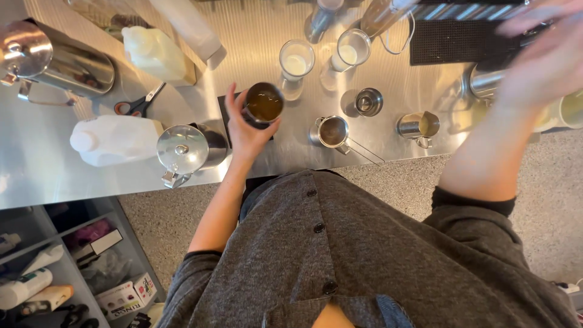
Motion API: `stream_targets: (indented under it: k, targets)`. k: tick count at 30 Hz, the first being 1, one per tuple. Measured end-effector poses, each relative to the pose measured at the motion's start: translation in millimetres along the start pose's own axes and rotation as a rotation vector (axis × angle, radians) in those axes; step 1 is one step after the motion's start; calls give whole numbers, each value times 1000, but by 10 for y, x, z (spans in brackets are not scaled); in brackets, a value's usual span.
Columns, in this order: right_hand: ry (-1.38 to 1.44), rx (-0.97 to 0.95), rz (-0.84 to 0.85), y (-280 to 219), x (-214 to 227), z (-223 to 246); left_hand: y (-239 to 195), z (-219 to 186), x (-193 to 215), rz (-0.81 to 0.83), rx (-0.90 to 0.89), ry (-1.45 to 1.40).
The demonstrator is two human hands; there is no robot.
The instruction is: Preparing a specialty coffee drink by measuring ingredients, using a cocktail shaker, and straining the mixture into a glass.
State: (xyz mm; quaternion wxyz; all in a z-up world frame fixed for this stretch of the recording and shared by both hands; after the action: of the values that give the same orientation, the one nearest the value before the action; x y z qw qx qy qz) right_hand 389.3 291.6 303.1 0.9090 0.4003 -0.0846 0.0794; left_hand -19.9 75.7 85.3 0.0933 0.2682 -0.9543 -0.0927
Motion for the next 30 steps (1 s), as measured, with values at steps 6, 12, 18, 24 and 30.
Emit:
stream_targets:
  k: [6, 12, 18, 24, 30]
  targets:
    - [117, 48, 483, -199, -1586, 594, 100, -384, -254, 161, -34, -15]
    - [-254, 345, 780, -255, -2148, 1058, 95, -580, -342, 273, -65, -70]
    - [-203, 297, 863, -303, -2200, 1134, 107, -623, -361, 317, -40, -41]
    - [-408, 335, 751, -328, -2173, 1170, 99, -649, -365, 356, -46, -44]
    - [-435, 268, 749, -262, -2234, 1216, 80, -658, -391, 399, -61, -61]
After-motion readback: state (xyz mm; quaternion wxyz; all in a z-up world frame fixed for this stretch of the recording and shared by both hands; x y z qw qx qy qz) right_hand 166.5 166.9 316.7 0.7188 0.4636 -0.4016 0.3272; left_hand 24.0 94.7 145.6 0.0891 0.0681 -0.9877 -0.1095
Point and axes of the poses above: each hand's wrist, its own y-axis towards the middle knuckle, its own x-axis out of the back of the hand, z = x × y, the point moved 7 cm from there along y, towards the middle knuckle, and after that the axes turned 9 degrees about -y, right-handed, at the moved point
